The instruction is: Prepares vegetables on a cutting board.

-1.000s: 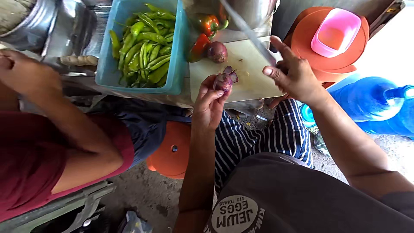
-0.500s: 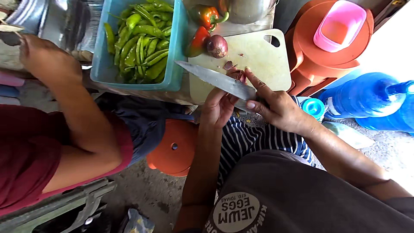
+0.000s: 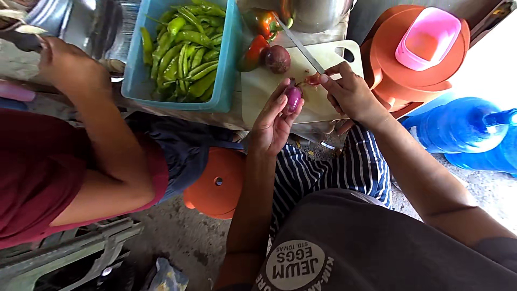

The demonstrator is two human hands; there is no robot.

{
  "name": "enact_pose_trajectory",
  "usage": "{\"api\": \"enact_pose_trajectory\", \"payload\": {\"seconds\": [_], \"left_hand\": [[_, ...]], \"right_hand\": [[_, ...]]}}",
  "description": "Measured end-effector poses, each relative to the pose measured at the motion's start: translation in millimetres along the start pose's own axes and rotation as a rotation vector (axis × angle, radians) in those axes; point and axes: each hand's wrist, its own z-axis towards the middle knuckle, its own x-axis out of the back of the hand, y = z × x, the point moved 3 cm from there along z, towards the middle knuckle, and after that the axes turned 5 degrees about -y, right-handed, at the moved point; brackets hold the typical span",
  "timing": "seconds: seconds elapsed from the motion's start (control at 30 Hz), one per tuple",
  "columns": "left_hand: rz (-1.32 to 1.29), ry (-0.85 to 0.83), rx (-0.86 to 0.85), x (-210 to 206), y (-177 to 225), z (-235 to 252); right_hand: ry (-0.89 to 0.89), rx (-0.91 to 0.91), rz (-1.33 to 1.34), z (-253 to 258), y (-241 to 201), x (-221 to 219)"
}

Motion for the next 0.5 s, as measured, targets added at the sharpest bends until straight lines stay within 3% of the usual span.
{"api": "enact_pose_trajectory", "payload": {"seconds": [0.17,0.23,0.37,0.5], "left_hand": [[0.072,-0.067,-0.015,3.4,2.5,0.0],[0.217,-0.004,-0.06,5.9,4.7,-0.9],[0.556,0.259,-0.299,15.3,23.6,-14.1],[0.728,0.434,-0.465,20.5,43.6,-33.9]], "right_hand": [[-0.052,0.048,0.189,-10.1,-8.5,-1.8],[-0.103,0.039,0.21,-16.2,-9.9,-0.4],[-0.246,0.096,-0.009,-31.0,-17.9,4.7],[-0.554,0.011,-0.348,-35.5,-35.4,4.0]]}}
